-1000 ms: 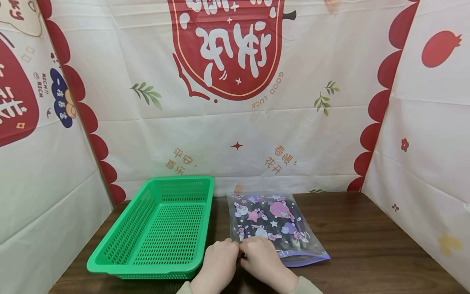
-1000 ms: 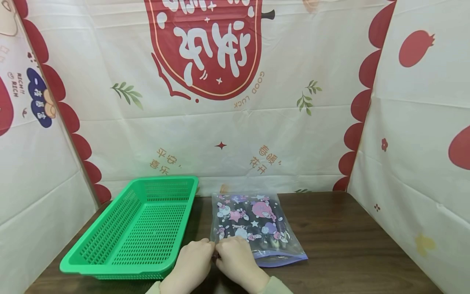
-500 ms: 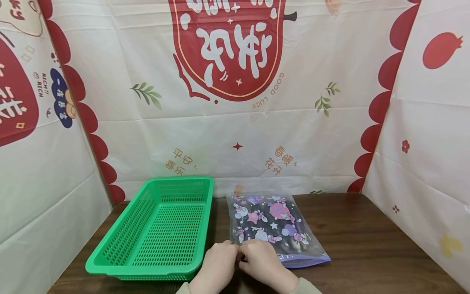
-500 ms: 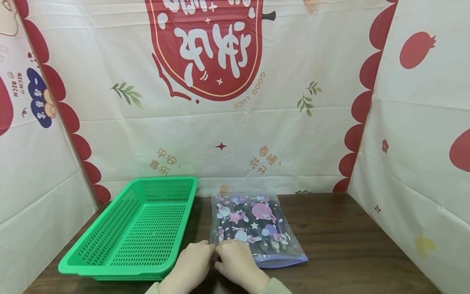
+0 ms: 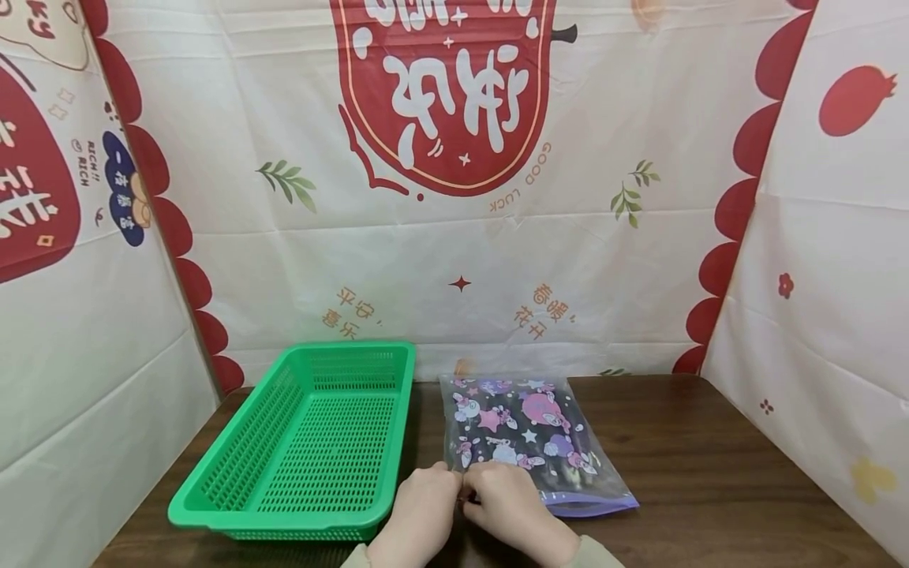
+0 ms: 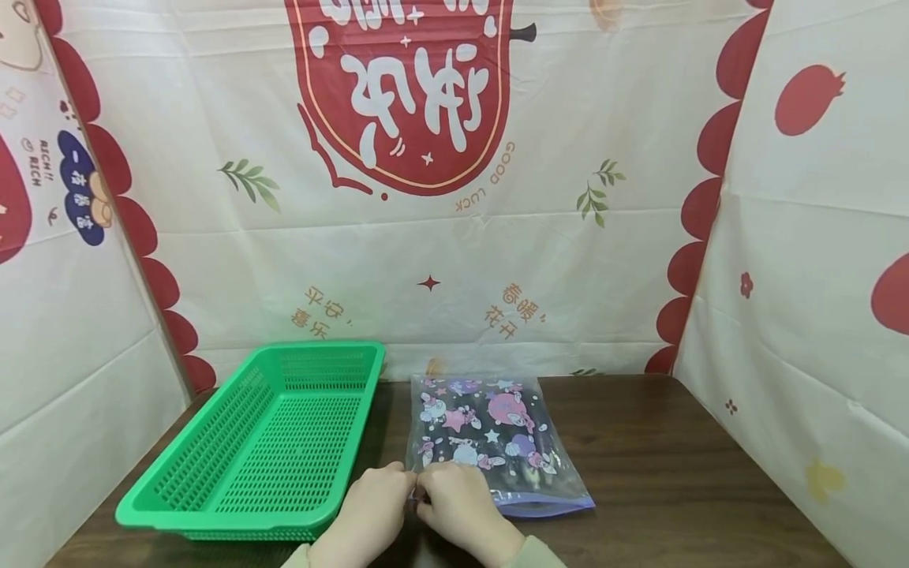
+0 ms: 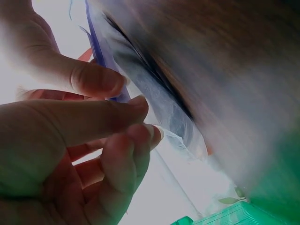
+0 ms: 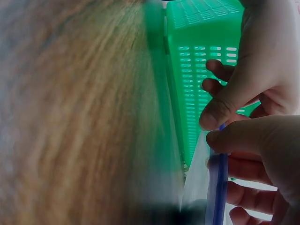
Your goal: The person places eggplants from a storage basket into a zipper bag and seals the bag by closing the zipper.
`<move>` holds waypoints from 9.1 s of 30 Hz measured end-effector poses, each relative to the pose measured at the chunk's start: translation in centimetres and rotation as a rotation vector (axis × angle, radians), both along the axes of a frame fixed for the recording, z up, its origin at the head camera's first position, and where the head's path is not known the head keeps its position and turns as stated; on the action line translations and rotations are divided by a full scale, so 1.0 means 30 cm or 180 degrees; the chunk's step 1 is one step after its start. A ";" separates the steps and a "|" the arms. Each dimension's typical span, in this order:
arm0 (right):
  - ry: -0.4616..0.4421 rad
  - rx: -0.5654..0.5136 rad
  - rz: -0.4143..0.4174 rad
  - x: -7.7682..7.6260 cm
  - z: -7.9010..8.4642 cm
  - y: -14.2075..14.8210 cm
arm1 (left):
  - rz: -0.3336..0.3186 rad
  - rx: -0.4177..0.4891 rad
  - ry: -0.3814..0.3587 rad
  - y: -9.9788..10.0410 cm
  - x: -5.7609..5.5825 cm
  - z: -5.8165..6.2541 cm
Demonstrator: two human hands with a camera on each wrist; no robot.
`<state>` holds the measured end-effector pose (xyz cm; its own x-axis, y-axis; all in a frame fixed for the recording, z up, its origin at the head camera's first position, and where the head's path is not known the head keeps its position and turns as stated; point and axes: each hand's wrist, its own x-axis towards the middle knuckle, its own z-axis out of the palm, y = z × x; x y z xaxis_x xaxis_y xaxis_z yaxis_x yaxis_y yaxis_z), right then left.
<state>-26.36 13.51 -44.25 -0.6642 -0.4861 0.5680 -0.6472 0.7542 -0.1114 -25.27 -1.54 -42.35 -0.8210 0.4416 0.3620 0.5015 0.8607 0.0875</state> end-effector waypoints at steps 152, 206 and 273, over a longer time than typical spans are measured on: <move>-0.0052 0.0152 -0.0089 -0.004 0.007 0.021 | 0.0174 -0.0453 0.0433 0.008 -0.012 -0.014; -0.0238 0.0264 -0.0029 -0.010 0.024 0.040 | 0.0203 -0.0412 0.0116 0.004 -0.016 -0.003; -0.0535 0.0207 -0.0026 -0.023 0.021 0.054 | 0.0243 -0.0456 0.0059 0.007 -0.012 0.000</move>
<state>-27.05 15.12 -43.62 -0.7512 -0.5124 0.4162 -0.6174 0.7685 -0.1682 -25.62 -1.34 -42.34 -0.8478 0.4264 0.3152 0.4347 0.8993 -0.0474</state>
